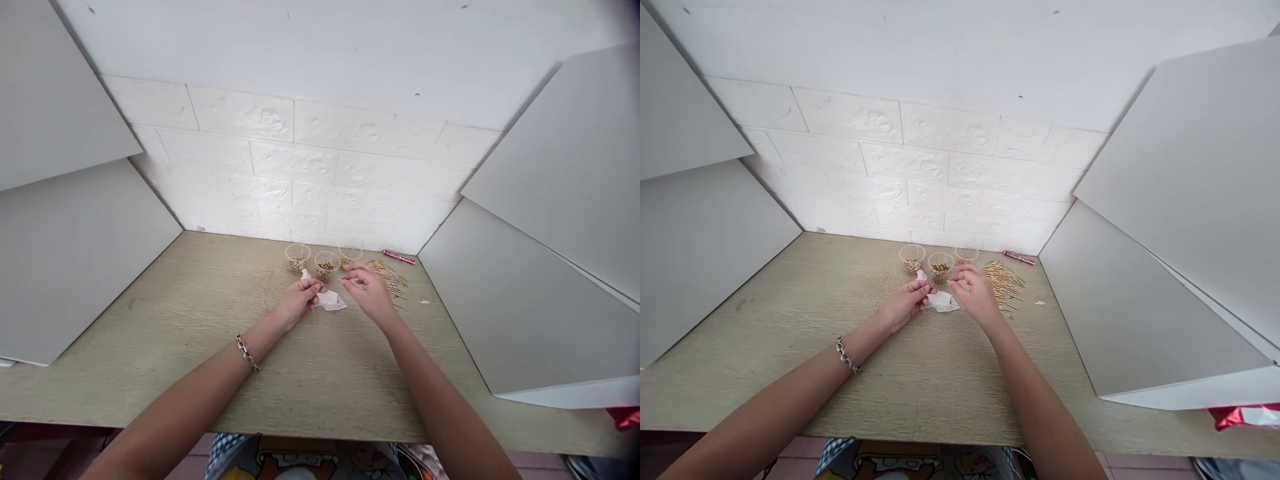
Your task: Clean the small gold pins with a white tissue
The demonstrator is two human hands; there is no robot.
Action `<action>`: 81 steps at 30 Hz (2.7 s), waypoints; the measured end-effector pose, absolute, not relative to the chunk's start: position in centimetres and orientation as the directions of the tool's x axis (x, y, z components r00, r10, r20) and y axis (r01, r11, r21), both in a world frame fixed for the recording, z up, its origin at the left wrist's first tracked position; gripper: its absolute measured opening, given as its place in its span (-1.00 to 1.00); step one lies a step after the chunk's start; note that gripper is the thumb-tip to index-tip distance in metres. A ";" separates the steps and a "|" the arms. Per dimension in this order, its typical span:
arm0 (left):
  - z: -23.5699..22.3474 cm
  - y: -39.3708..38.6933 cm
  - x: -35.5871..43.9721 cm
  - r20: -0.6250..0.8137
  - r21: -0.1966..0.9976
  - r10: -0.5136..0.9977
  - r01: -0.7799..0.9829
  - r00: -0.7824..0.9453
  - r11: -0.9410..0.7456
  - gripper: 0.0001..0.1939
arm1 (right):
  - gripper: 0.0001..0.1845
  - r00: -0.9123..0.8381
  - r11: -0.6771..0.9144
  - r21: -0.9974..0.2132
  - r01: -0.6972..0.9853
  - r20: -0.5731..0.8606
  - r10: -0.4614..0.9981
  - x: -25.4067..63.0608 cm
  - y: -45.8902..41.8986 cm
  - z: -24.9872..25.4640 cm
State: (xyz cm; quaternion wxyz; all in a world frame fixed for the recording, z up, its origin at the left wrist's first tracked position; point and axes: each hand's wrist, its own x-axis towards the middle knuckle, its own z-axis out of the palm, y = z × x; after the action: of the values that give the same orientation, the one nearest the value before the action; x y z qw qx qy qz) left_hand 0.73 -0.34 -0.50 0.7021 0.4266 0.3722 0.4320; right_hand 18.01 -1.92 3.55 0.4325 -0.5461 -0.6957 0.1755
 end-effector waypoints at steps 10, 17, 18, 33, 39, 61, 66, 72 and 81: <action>0.0 -0.8 0.8 -0.140 0.956 0.892 -0.174 0.430 0.234 -0.70 | -0.90 -0.116 0.449 -0.600 0.662 0.510 0.852 16.9 -2.2 1.5; 0.0 -0.9 0.9 -0.154 0.950 0.895 -0.188 0.418 0.251 -0.72 | -0.89 -0.121 0.497 -0.578 0.647 0.566 0.815 16.7 -2.6 1.4; 0.0 -0.9 0.9 -0.154 0.948 0.899 -0.194 0.411 0.252 -0.72 | -0.89 -0.117 0.501 -0.578 0.644 0.573 0.811 16.7 -2.6 1.4; 0.4 -1.0 1.0 -0.114 0.992 0.929 -0.013 0.353 0.126 -0.71 | -0.90 -0.215 0.574 -0.431 0.696 0.638 0.740 16.7 -2.6 0.9; 1.0 -1.4 1.2 -0.085 0.995 0.952 0.068 0.295 0.068 -0.74 | -0.89 -0.231 0.583 -0.388 0.714 0.656 0.719 16.5 -2.8 0.8; 0.5 -0.9 1.1 -0.049 0.995 0.962 0.094 0.270 0.024 -0.77 | -0.88 -0.095 0.510 -0.555 0.657 0.610 0.786 15.6 -2.8 0.4; 0.6 -0.9 1.0 -0.045 0.989 0.965 0.145 0.259 0.007 -0.78 | -0.86 -0.208 0.560 -0.402 0.724 0.648 0.733 15.8 -2.8 0.3; 1.1 -1.2 0.9 -0.012 0.983 0.957 0.181 0.291 -0.043 -0.77 | -0.89 -0.177 0.531 -0.550 0.645 0.567 0.804 16.2 -2.6 0.7; 0.9 -0.8 0.7 -0.021 0.984 0.961 0.178 0.275 -0.030 -0.78 | -0.88 -0.082 0.495 -0.502 0.709 0.638 0.766 15.0 -3.1 0.3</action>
State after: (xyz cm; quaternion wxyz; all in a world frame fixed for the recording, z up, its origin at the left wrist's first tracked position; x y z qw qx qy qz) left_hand 0.74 -0.81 0.85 0.5161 0.6092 0.4676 0.3793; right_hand 15.03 -3.11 0.28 0.4553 -0.5016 -0.7349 0.0310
